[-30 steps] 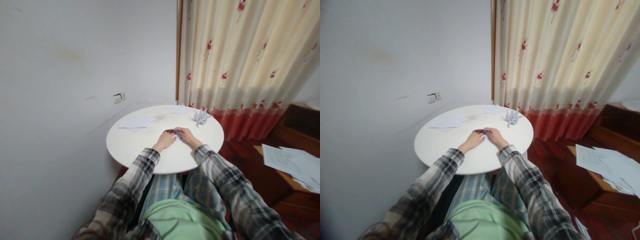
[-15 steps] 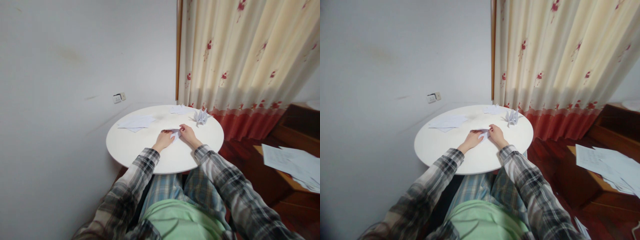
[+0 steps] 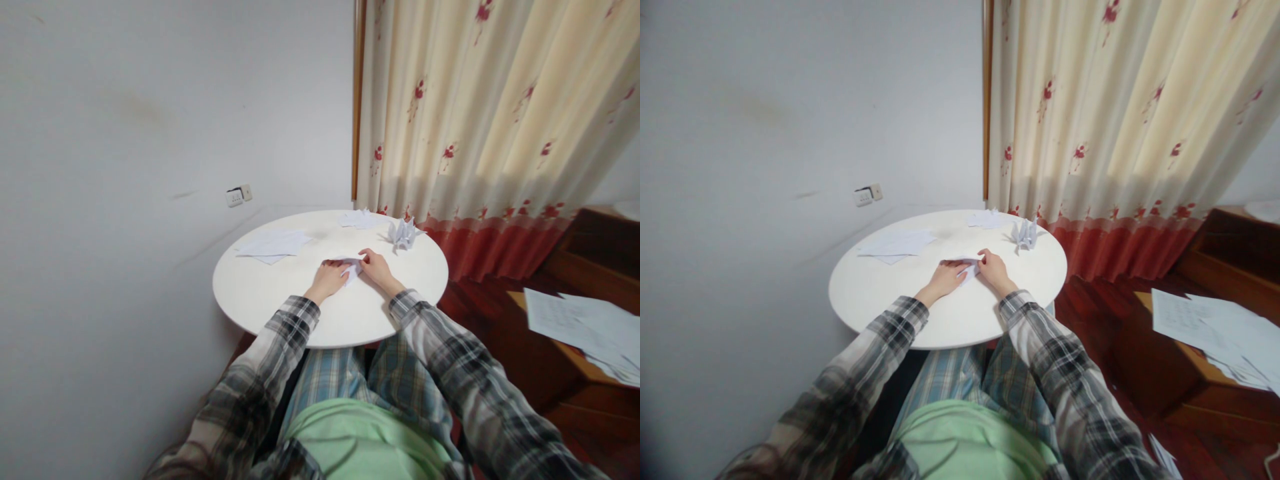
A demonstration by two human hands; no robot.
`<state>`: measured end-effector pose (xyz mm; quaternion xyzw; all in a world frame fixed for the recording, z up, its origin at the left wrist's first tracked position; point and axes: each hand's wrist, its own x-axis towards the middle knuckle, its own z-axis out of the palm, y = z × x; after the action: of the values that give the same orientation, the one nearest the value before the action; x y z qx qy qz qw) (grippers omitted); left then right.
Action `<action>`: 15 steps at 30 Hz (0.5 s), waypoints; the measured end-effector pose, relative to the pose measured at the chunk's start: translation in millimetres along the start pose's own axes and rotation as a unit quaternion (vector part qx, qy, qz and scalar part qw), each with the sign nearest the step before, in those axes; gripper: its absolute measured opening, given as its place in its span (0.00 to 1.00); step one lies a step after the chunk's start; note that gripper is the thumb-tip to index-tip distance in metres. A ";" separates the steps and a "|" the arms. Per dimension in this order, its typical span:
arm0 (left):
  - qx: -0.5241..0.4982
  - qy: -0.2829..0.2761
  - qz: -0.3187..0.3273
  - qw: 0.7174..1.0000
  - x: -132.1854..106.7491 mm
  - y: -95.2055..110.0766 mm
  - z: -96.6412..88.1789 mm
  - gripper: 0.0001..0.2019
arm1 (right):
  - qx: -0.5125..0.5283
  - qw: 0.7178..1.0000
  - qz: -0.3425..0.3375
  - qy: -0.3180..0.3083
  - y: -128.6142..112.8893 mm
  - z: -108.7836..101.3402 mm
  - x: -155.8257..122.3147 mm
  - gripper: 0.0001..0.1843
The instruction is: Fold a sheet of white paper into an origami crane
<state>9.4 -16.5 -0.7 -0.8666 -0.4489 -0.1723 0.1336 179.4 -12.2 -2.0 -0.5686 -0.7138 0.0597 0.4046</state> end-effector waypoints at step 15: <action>-0.001 -0.040 -0.029 0.999 0.2 0.8 -4.4 0.19 | 0.102 0.994 -0.048 0.001 3.3 5.5 3.6 0.18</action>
<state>9.4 -18.5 3.3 -0.8594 -0.4788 -0.1417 0.1100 178.2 -5.9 -5.6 -0.4891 -0.7299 0.1121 0.4642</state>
